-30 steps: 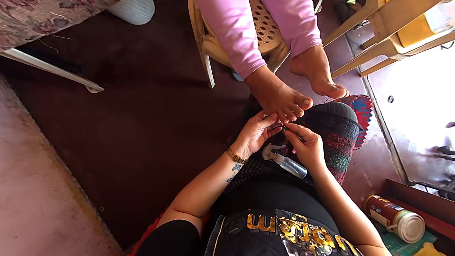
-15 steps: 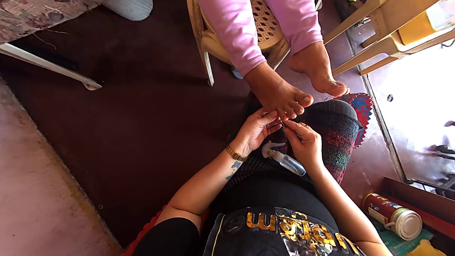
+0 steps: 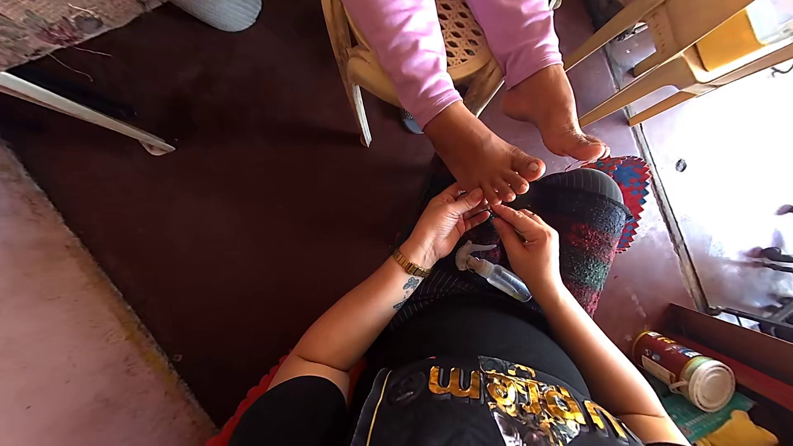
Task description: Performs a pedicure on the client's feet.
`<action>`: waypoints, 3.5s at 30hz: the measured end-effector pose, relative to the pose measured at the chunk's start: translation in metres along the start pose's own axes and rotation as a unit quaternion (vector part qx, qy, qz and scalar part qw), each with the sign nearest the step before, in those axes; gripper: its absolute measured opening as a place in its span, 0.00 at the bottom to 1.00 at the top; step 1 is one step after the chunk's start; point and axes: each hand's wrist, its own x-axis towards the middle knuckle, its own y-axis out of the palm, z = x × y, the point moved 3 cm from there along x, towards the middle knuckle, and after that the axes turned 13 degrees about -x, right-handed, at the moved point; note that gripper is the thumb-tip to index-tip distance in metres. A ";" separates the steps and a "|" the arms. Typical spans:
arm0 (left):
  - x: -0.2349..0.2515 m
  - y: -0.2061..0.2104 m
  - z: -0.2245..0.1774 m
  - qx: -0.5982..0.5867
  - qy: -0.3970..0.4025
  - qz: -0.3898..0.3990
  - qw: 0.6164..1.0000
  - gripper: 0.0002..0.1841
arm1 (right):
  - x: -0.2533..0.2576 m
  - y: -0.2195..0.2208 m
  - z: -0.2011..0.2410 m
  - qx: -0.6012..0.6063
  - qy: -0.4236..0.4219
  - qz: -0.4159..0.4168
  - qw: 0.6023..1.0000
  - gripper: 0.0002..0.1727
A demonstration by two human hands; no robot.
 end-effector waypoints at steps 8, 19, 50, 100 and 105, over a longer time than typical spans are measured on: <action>-0.002 -0.001 0.000 0.007 0.001 0.008 1.000 0.11 | 0.000 -0.002 -0.001 0.008 0.012 0.018 1.000 0.14; -0.002 -0.001 0.000 0.018 0.007 0.009 1.000 0.11 | -0.001 0.000 0.004 -0.045 -0.041 -0.015 0.998 0.15; 0.005 0.001 0.001 -0.013 0.009 -0.011 1.000 0.11 | 0.006 -0.004 0.003 -0.054 -0.060 0.012 0.997 0.14; 0.003 0.002 0.002 -0.005 0.018 -0.023 1.000 0.11 | 0.006 -0.005 0.008 -0.161 -0.141 -0.022 0.977 0.15; 0.003 0.003 0.001 0.002 0.016 -0.023 1.000 0.11 | 0.006 -0.007 0.006 -0.121 -0.101 -0.008 0.987 0.14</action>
